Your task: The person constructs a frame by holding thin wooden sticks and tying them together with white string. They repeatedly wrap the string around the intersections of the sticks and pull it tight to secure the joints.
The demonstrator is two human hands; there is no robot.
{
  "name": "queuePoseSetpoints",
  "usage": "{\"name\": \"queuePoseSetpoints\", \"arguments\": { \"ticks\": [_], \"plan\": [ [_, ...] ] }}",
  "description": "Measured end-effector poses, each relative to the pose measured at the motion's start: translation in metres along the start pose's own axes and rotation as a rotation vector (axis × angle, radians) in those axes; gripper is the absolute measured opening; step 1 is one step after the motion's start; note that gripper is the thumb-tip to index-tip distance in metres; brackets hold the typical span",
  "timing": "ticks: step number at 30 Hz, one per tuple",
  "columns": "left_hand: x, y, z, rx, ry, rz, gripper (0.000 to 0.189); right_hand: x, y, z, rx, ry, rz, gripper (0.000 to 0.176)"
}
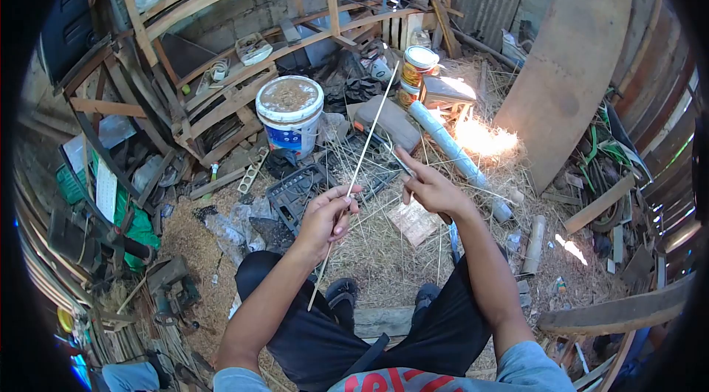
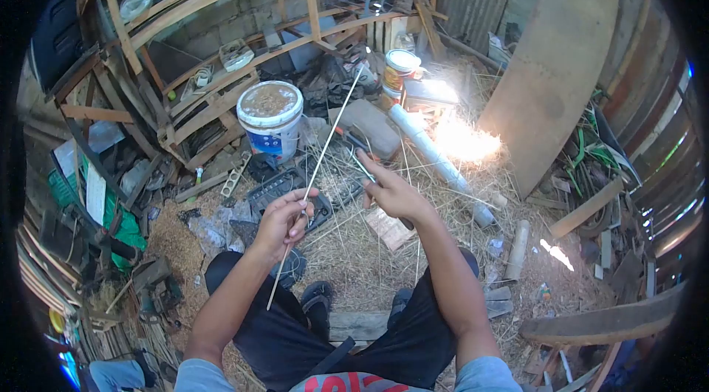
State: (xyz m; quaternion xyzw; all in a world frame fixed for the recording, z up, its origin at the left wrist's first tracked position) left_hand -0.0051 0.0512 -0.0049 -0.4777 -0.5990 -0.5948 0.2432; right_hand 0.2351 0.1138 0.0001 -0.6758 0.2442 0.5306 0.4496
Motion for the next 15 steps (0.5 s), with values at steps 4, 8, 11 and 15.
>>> {"name": "queuePoseSetpoints", "arguments": {
  "ticks": [4,8,11,15],
  "plan": [
    [0.002,-0.002,-0.002,0.017,0.012,-0.022,0.033,0.001,0.012,0.004,-0.063,0.118,-0.048,0.053],
    [0.004,-0.002,-0.003,0.027,0.042,-0.021,0.034,0.014,0.014,0.012,-0.181,0.106,-0.132,0.048],
    [0.006,-0.003,-0.004,0.031,0.047,-0.027,0.035,0.004,0.018,0.009,-0.219,0.150,-0.131,0.047],
    [0.008,-0.002,-0.004,0.031,0.047,0.003,0.035,0.010,0.031,0.005,-0.083,0.028,-0.058,0.051]
  ]
}}
Point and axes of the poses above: each hand's wrist, its own z-axis towards the middle knuckle, its own y-axis out of the palm, x = y × z, the point moved 1 cm from there along z, towards the middle knuckle, and after that the axes turned 1 degree about -x, right-handed, at the moved point
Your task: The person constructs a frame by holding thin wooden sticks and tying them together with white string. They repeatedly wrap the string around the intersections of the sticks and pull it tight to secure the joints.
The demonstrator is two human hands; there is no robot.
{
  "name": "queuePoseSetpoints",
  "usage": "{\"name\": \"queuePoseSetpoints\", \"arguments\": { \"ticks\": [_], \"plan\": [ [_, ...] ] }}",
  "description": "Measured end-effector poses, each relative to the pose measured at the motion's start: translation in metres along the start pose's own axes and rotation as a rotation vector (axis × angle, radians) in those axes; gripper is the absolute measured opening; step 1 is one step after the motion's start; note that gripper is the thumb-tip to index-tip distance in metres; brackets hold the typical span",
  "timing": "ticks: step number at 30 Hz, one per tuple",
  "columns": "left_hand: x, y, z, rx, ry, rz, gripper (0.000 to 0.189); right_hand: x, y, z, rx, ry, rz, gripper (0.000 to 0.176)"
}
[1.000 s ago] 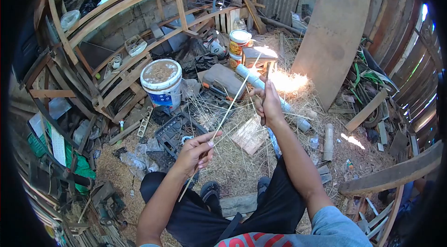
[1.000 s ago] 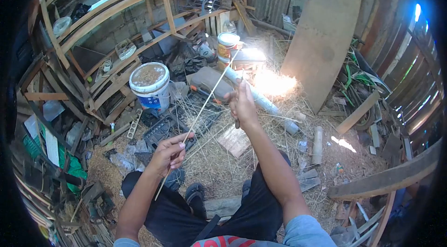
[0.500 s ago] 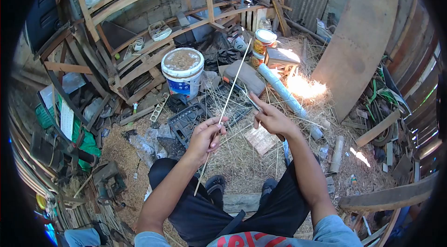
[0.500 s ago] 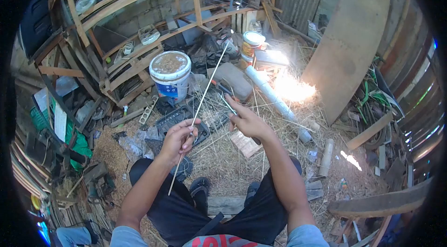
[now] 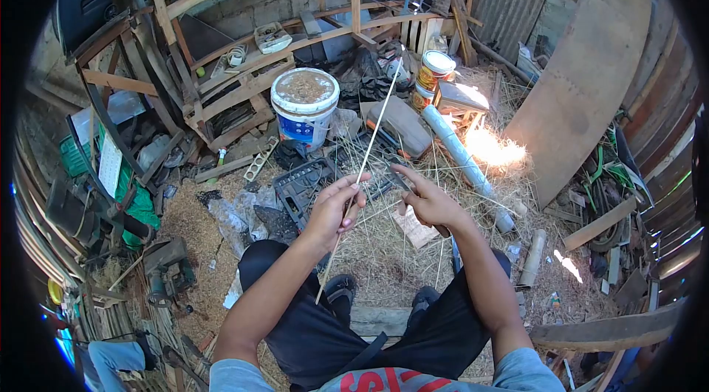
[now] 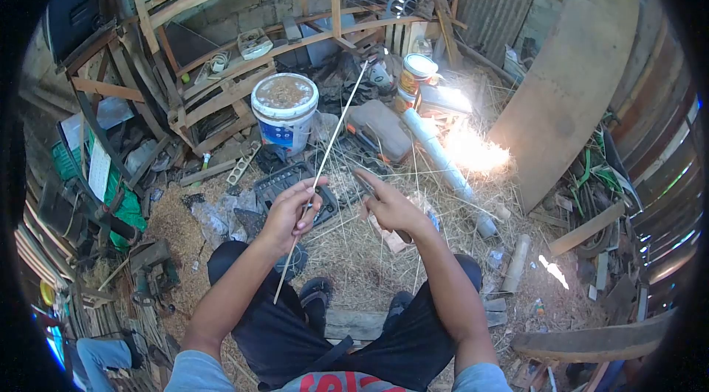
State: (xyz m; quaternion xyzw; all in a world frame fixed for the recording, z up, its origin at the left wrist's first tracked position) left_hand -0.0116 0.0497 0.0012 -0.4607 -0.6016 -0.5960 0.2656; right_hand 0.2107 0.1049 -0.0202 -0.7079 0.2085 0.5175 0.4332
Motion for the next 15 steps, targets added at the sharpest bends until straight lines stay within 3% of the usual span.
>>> {"name": "queuePoseSetpoints", "arguments": {
  "ticks": [4,7,10,13,15],
  "plan": [
    [0.000,-0.002,0.000,-0.004,0.012,-0.020,0.036,-0.006,0.001,0.002,-0.004,0.037,-0.034,0.049],
    [0.001,-0.003,0.000,-0.015,0.017,-0.033,0.039,0.003,0.007,0.012,0.290,-0.317,-0.123,0.045],
    [0.002,-0.002,-0.001,-0.033,0.007,-0.082,0.044,-0.021,0.008,0.000,0.282,-0.380,-0.131,0.044],
    [0.001,-0.001,-0.002,-0.053,-0.047,-0.173,0.049,-0.034,0.022,-0.009,0.147,-0.428,-0.203,0.048],
    [-0.001,0.000,-0.001,-0.074,-0.111,-0.273,0.053,-0.042,0.033,-0.015,0.094,-0.479,-0.363,0.052]
  ]
}}
Point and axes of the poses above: each hand's wrist, its own z-axis towards the middle knuckle, its own y-axis out of the palm, x = y × z, the point moved 1 cm from there along z, towards the middle knuckle, and after that the axes turned 1 degree about -x, right-handed, at the moved point
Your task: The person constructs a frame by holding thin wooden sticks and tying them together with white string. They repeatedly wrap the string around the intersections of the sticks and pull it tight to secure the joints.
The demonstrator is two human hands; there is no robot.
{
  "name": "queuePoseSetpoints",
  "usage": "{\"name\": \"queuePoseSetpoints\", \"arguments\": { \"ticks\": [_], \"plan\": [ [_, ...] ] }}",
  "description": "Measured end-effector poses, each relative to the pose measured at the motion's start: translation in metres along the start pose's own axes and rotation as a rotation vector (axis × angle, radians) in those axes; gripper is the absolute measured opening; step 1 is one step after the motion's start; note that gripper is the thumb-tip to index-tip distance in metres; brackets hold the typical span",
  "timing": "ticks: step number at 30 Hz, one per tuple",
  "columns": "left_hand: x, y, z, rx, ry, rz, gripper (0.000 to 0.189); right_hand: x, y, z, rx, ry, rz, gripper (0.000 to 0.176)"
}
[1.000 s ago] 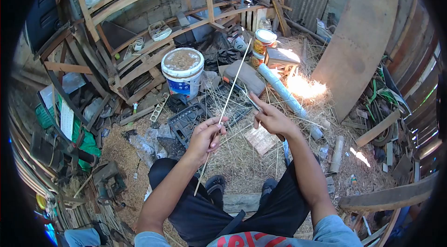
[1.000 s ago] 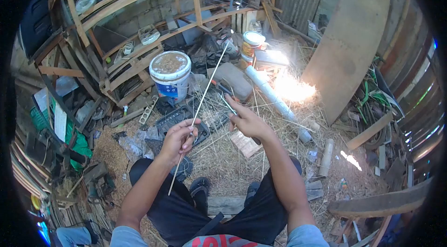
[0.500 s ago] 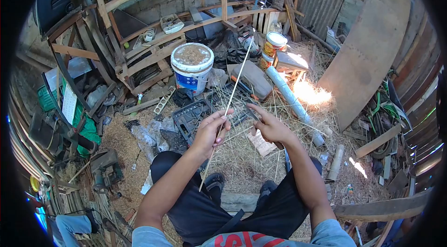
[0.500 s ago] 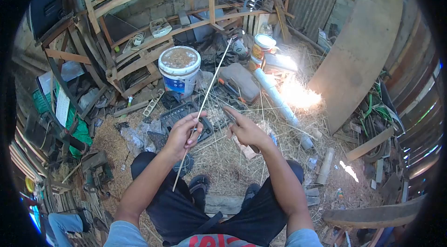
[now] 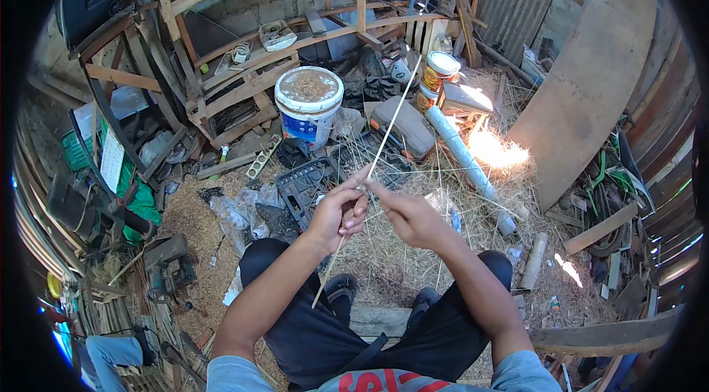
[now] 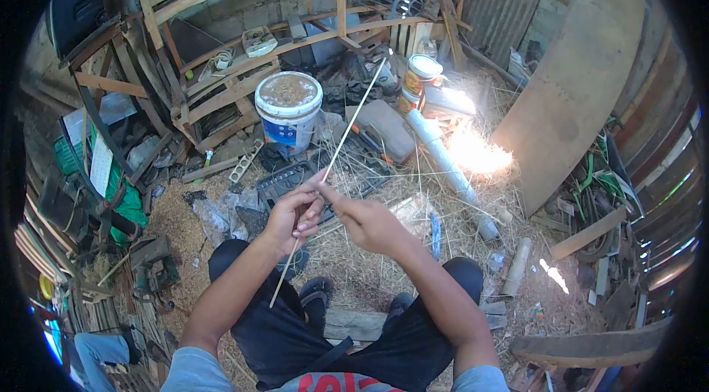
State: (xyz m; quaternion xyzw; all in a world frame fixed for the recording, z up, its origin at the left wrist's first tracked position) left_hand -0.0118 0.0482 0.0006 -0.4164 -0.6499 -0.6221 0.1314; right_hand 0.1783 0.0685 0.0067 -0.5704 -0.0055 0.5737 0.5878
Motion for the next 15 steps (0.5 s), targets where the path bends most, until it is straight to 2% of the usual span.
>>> {"name": "queuePoseSetpoints", "arguments": {
  "ticks": [1,3,11,15],
  "plan": [
    [-0.001,0.000,-0.001,-0.031,-0.019,-0.056,0.054,-0.004,0.004,0.000,-0.038,-0.034,-0.070,0.055],
    [-0.002,0.000,-0.003,-0.091,-0.053,-0.170,0.057,-0.006,0.009,0.000,0.035,-0.079,-0.044,0.059],
    [0.000,0.000,-0.006,-0.163,-0.140,-0.274,0.057,0.001,0.005,0.000,0.049,-0.102,-0.215,0.066],
    [-0.001,0.004,-0.009,-0.194,-0.178,-0.259,0.057,0.019,-0.005,0.005,0.225,-0.104,-0.256,0.067]
  ]
}}
Point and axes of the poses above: each hand's wrist, its own z-axis towards the middle knuckle, its own y-axis out of the palm, x = y × z, the point moved 1 cm from there along z, towards the middle knuckle, and after that the axes turned 1 degree about -x, right-handed, at the moved point
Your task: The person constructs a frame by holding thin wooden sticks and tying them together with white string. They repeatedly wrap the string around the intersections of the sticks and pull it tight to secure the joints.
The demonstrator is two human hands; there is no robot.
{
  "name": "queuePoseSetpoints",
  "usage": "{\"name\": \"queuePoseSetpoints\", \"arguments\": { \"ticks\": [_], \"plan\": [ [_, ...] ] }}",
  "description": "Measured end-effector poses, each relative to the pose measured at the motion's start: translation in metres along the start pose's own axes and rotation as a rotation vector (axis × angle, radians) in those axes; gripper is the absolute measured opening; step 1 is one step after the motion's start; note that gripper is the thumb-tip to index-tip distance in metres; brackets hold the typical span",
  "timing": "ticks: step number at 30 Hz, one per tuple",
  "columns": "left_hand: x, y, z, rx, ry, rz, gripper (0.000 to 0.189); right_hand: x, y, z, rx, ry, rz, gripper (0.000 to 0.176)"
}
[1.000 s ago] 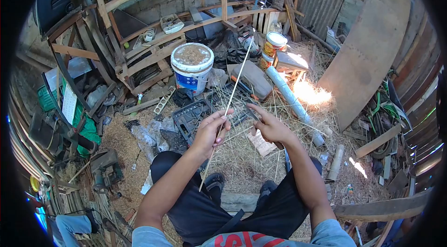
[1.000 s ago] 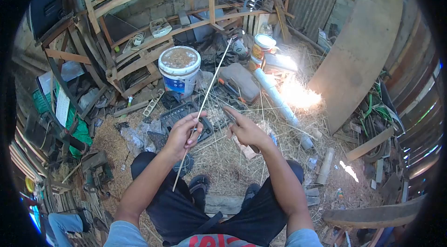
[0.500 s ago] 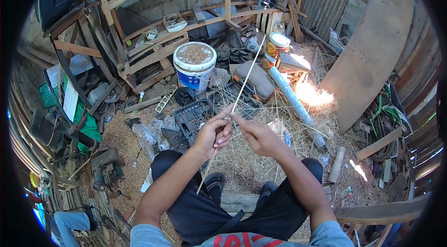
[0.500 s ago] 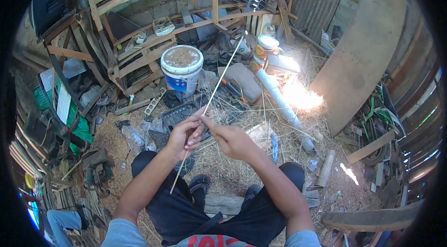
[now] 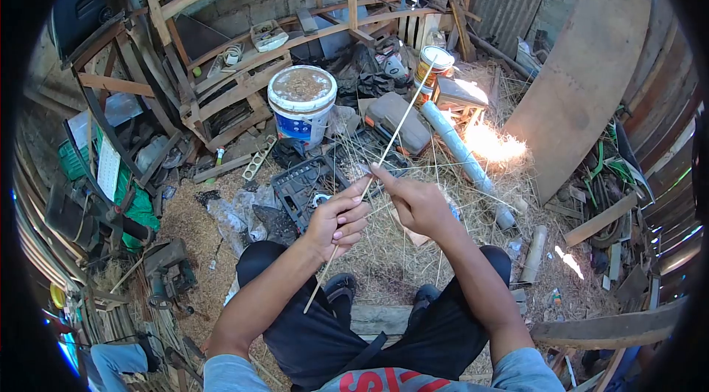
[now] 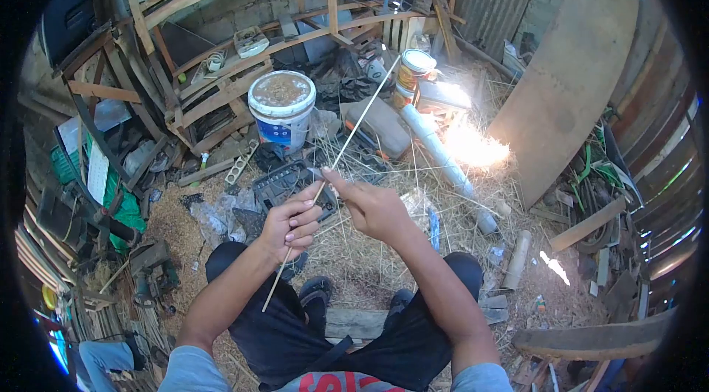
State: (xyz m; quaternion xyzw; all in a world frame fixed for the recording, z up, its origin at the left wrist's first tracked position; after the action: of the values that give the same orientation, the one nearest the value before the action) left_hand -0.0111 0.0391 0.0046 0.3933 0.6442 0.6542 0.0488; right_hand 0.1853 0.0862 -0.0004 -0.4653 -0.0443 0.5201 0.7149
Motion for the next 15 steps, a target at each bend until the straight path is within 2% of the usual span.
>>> {"name": "queuePoseSetpoints", "arguments": {
  "ticks": [6,10,15],
  "plan": [
    [-0.001,0.002,-0.001,-0.072,-0.043,0.060,0.056,0.022,-0.016,-0.002,0.081,0.053,-0.125,0.066],
    [-0.013,-0.001,-0.008,-0.042,-0.131,0.194,0.056,0.063,-0.045,-0.006,0.273,0.290,-0.147,0.058],
    [-0.023,-0.007,-0.005,-0.029,-0.217,0.179,0.057,0.104,-0.075,-0.019,0.430,0.433,-0.104,0.052]
  ]
}}
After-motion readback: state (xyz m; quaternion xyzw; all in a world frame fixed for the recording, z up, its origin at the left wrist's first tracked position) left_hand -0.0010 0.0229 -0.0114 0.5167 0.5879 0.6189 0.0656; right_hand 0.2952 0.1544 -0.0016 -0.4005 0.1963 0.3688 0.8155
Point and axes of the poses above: each hand's wrist, its own z-axis towards the middle knuckle, its own y-axis out of the palm, x = y × z, the point moved 1 cm from there along z, towards the middle knuckle, and after that the axes turned 1 degree about -x, right-handed, at the moved point
